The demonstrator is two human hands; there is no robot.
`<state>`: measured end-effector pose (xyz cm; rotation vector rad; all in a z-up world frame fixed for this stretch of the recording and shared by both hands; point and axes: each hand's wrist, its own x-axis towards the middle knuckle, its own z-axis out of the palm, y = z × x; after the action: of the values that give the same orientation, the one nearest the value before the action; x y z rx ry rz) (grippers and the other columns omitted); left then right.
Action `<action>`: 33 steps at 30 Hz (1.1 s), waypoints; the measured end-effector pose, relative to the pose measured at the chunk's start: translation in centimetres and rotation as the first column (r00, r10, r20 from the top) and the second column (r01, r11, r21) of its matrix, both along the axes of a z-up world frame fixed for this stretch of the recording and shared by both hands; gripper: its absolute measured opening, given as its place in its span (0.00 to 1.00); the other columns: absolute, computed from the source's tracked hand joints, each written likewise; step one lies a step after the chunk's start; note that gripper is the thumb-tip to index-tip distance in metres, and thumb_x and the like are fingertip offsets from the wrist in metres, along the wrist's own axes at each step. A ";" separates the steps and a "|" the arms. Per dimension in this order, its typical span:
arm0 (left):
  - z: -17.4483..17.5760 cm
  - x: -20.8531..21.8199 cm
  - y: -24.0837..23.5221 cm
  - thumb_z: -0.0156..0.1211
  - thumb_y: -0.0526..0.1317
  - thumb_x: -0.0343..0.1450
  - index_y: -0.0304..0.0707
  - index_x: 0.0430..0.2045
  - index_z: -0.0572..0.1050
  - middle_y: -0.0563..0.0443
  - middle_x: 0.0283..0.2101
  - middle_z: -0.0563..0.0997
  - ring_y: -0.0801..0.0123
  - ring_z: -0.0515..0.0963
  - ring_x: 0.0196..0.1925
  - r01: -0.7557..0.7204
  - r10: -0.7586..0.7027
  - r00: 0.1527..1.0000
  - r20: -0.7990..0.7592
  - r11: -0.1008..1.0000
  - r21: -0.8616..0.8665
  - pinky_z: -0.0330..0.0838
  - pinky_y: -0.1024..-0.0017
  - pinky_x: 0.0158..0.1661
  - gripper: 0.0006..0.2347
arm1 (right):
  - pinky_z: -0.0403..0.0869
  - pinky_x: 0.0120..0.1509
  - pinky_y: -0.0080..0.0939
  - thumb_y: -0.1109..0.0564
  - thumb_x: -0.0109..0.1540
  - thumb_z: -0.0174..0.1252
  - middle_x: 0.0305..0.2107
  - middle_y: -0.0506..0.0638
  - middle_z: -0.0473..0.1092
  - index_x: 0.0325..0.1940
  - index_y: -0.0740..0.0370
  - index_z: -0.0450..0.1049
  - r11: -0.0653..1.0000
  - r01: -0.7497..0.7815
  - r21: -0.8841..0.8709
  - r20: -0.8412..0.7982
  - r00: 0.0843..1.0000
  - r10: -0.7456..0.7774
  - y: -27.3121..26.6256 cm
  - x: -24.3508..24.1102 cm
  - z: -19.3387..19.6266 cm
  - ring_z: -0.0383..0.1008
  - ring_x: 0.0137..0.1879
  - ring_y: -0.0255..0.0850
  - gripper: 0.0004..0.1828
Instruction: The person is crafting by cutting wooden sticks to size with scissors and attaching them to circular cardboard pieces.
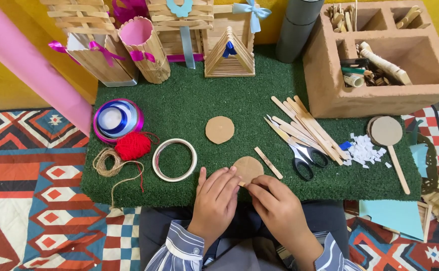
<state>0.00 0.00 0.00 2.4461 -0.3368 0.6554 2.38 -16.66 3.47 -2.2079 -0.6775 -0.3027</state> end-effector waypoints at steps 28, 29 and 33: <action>0.6 0.3 0.4 0.63 0.32 0.62 0.39 0.39 0.74 0.49 0.49 0.81 0.61 0.78 0.56 0.024 -0.037 0.997 -0.069 0.984 -0.176 0.43 0.46 0.71 0.12 | 0.73 0.51 0.42 0.66 0.55 0.65 0.42 0.49 0.75 0.44 0.61 0.80 0.966 0.235 -0.107 0.106 0.969 -0.224 -2.1 1.0 1.9 0.75 0.44 0.44 0.13; 0.6 0.3 0.3 0.64 0.32 0.62 0.38 0.41 0.73 0.49 0.50 0.81 0.60 0.78 0.56 0.006 -0.017 0.998 -0.061 0.984 -0.175 0.43 0.45 0.71 0.14 | 0.73 0.50 0.42 0.62 0.55 0.66 0.41 0.48 0.75 0.44 0.60 0.79 0.949 0.264 -0.171 0.100 0.963 -0.249 -2.3 1.3 1.8 0.74 0.44 0.45 0.13; 0.6 0.3 0.0 0.65 0.34 0.64 0.39 0.44 0.73 0.51 0.52 0.81 0.60 0.77 0.58 -0.041 0.038 0.999 -0.034 0.996 -0.082 0.44 0.46 0.70 0.15 | 0.72 0.43 0.42 0.61 0.57 0.65 0.37 0.45 0.74 0.42 0.58 0.79 0.927 0.282 -0.248 0.062 0.959 -0.275 -2.2 1.7 2.1 0.74 0.39 0.44 0.10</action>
<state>0.26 0.04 0.63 2.3868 -0.2440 0.6335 4.11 -18.89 5.60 -2.5568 -0.4322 -0.4083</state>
